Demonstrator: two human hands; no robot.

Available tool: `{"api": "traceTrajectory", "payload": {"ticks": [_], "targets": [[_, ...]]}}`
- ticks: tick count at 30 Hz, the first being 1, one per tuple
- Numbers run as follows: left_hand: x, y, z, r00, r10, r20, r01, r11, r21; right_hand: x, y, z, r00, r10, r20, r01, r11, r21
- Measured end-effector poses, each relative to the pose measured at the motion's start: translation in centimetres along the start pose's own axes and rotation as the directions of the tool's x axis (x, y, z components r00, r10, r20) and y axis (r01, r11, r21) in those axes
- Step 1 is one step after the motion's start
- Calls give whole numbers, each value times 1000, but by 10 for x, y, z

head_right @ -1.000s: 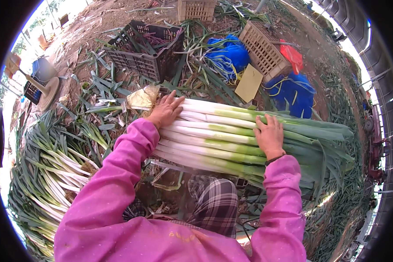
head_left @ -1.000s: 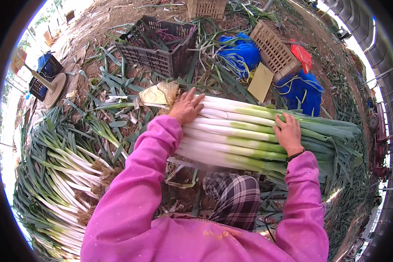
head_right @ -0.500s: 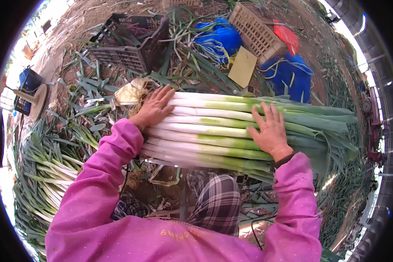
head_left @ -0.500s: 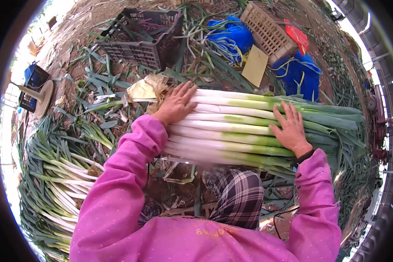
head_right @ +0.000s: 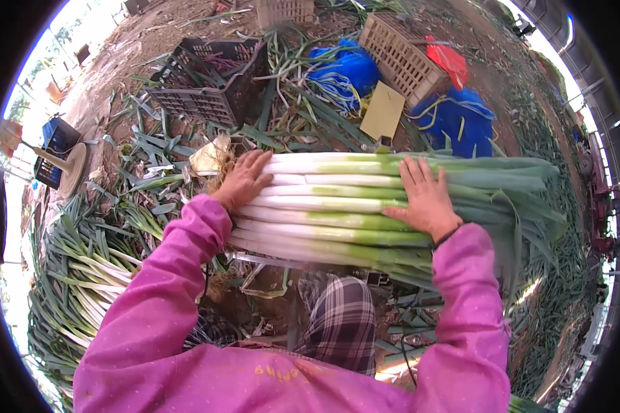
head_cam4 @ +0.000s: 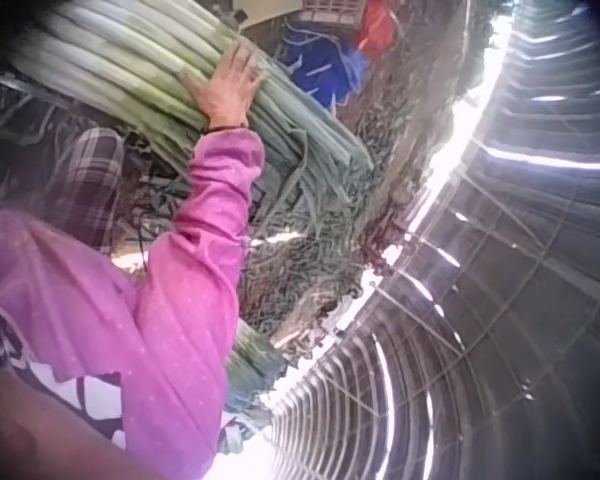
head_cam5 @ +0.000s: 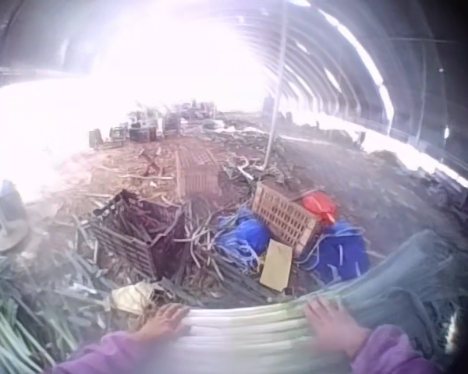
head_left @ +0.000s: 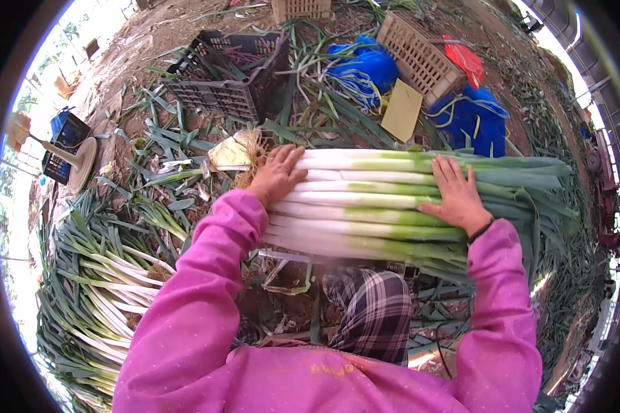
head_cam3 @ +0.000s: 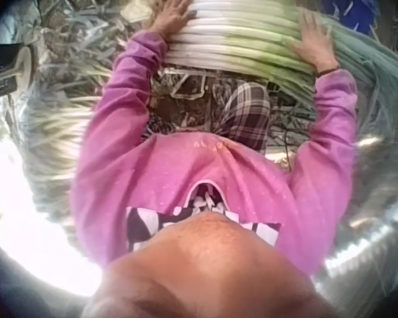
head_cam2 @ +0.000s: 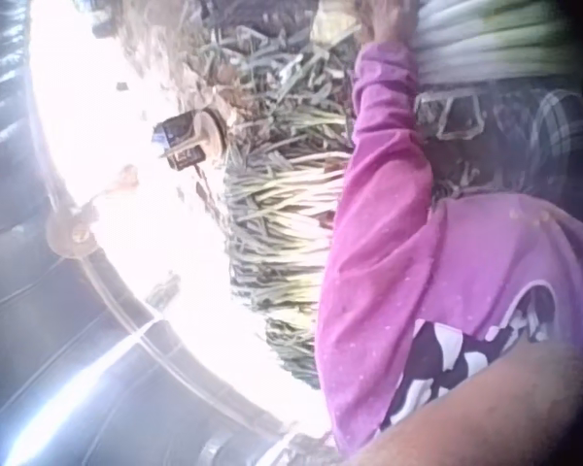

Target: The person gathers leeks from a pile, places them into a metal frame, and aligns them by hand. They then wrap the bundle of leeks with a red plastic sheet and secure it with a sticker.

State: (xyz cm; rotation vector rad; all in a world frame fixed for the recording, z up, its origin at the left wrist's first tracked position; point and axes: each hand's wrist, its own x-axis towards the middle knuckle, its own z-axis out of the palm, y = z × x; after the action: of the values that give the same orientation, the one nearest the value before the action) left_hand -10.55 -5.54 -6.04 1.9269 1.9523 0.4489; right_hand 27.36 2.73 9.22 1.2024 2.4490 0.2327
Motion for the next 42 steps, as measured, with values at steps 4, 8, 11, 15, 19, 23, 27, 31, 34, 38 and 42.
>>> {"api": "traceTrajectory", "payload": {"ticks": [4, 8, 11, 15, 19, 23, 27, 31, 34, 38, 42], "targets": [[-8, -5, -3, 1000, -19, -11, 18, 999, -36, -1, -5, 7, 999, 35, -28, -35, 999, 7], [-2, 6, -1, 996, -89, 7, 89, 996, 24, 8, -2, 5, 993, 60, 103, -65, 997, 46], [-15, 7, 1, 980, -195, 23, 195, 981, 1, 2, -8, 5, 993, 78, 84, -81, 996, 33], [-15, -3, -6, 991, -134, 1, 134, 991, -17, 6, -13, -2, 992, 103, 78, -105, 994, 27], [-16, 2, -1, 986, -160, -52, 159, 987, -39, 11, -13, 1, 988, 114, 106, -118, 992, 37], [-28, 9, 0, 959, -134, -249, 148, 988, 40, 7, -13, 4, 987, 128, 92, -132, 991, 36], [-10, 14, -39, 978, -199, 54, 197, 979, 52, 3, -10, 4, 989, 125, 75, -130, 990, 60], [-22, 1, -20, 987, -126, -103, 128, 992, 11, 6, -11, 1, 997, 77, -3, -76, 987, 141], [-17, -1, -31, 987, -157, -33, 158, 987, 14, 5, -10, -3, 998, 42, -57, -30, 981, 192], [-5, 1, -32, 988, -145, 47, 144, 989, 26, 10, -2, -8, 994, 48, -100, -22, 970, 244], [-6, 2, -21, 976, -210, 49, 210, 978, 14, 27, 0, -17, 995, -46, -89, 55, 993, 105]]}}
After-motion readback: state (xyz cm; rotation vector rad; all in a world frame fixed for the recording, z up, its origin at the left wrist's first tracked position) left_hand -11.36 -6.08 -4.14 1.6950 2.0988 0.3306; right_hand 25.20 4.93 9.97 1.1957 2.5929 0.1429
